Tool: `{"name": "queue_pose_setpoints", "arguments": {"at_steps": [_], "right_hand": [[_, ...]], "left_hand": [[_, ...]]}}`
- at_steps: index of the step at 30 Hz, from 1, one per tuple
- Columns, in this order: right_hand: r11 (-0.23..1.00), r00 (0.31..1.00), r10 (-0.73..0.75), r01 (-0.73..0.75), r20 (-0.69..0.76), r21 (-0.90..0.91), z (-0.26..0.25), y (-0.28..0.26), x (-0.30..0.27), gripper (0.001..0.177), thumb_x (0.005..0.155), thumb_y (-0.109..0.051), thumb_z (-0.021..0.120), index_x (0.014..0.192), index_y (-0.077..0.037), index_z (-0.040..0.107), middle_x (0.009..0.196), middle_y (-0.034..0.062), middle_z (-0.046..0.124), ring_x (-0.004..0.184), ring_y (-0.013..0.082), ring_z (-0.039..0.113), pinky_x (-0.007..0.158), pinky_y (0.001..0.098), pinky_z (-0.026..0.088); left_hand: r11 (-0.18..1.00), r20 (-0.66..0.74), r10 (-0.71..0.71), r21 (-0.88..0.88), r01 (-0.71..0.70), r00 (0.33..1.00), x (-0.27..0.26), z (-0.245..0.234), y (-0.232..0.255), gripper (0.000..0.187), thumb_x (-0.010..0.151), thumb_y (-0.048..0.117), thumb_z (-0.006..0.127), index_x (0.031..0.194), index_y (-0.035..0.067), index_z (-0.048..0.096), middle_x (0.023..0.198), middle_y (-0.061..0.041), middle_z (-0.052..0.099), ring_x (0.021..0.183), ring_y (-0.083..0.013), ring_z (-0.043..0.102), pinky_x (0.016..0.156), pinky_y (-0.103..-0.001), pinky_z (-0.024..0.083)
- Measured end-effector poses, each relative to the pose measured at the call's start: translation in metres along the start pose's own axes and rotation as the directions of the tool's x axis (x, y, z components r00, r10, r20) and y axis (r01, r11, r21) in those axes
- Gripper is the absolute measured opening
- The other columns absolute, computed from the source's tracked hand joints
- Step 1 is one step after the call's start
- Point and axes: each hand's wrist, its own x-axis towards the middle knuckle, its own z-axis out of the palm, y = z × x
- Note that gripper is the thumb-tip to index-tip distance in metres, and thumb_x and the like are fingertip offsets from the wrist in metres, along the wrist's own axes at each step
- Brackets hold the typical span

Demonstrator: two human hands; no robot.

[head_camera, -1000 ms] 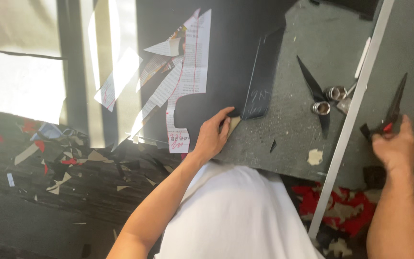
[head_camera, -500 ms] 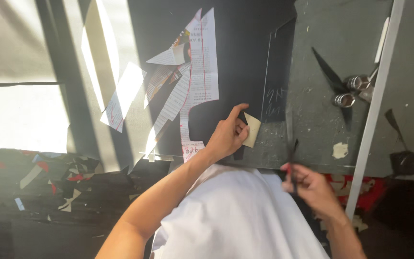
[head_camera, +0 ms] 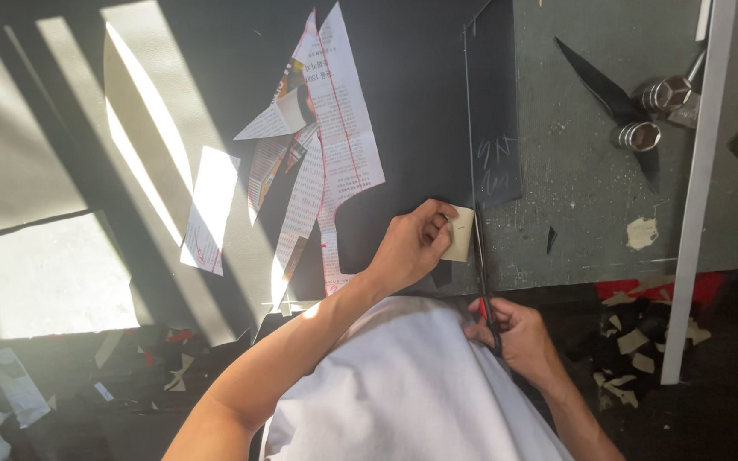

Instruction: The person marks a black sheet with a white marker, then uses shears to cut a small piece of beige material. They discard the cut piece, move papers aside, and use a ruler to measure and mark the black sheet before cutting it with shears.

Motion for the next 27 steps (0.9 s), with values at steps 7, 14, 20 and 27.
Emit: {"name": "queue_pose_setpoints", "arguments": {"at_steps": [7, 14, 20, 27], "right_hand": [[0.994, 0.99, 0.013, -0.029, -0.141, -0.108, 0.016, -0.011, -0.005, 0.042, 0.07, -0.021, 0.091, 0.104, -0.002, 0.074, 0.064, -0.003, 0.064, 0.058, 0.0035, 0.052, 0.053, 0.0213, 0.042], [0.987, 0.982, 0.051, -0.078, -0.184, -0.143, 0.019, -0.023, -0.008, 0.043, 0.068, -0.024, 0.092, 0.101, -0.003, 0.074, 0.064, -0.0025, 0.065, 0.056, 0.0045, 0.053, 0.052, 0.0221, 0.043], [0.977, 0.976, 0.057, -0.097, -0.209, -0.19, 0.022, -0.028, -0.008, 0.046, 0.067, -0.026, 0.092, 0.103, -0.004, 0.076, 0.066, -0.0023, 0.068, 0.057, 0.0047, 0.056, 0.052, 0.0223, 0.046], [0.984, 0.976, 0.09, -0.117, -0.197, -0.132, 0.025, -0.027, -0.009, 0.043, 0.069, -0.024, 0.091, 0.104, -0.003, 0.075, 0.063, -0.001, 0.068, 0.056, 0.0051, 0.057, 0.052, 0.0227, 0.046]], "left_hand": [[0.997, 0.041, -0.041, -0.057, 0.043, 0.998, 0.004, -0.005, 0.0, 0.021, 0.099, 0.006, 0.06, 0.118, -0.003, 0.061, 0.086, -0.006, 0.069, 0.076, -0.0113, 0.07, 0.07, -0.029, 0.058], [0.998, 0.065, -0.036, -0.048, 0.039, 0.997, 0.005, -0.008, 0.003, 0.021, 0.1, 0.006, 0.058, 0.119, -0.002, 0.061, 0.087, -0.006, 0.07, 0.079, -0.0117, 0.073, 0.074, -0.028, 0.06], [0.998, 0.066, -0.028, -0.053, 0.031, 0.997, 0.005, -0.009, 0.003, 0.021, 0.1, 0.006, 0.058, 0.119, -0.002, 0.061, 0.086, -0.006, 0.069, 0.076, -0.0111, 0.072, 0.071, -0.029, 0.059], [0.999, 0.061, 0.005, -0.054, -0.001, 0.998, 0.004, -0.01, 0.003, 0.02, 0.1, 0.005, 0.058, 0.118, -0.002, 0.061, 0.085, -0.006, 0.069, 0.076, -0.0106, 0.072, 0.071, -0.028, 0.059]]}}
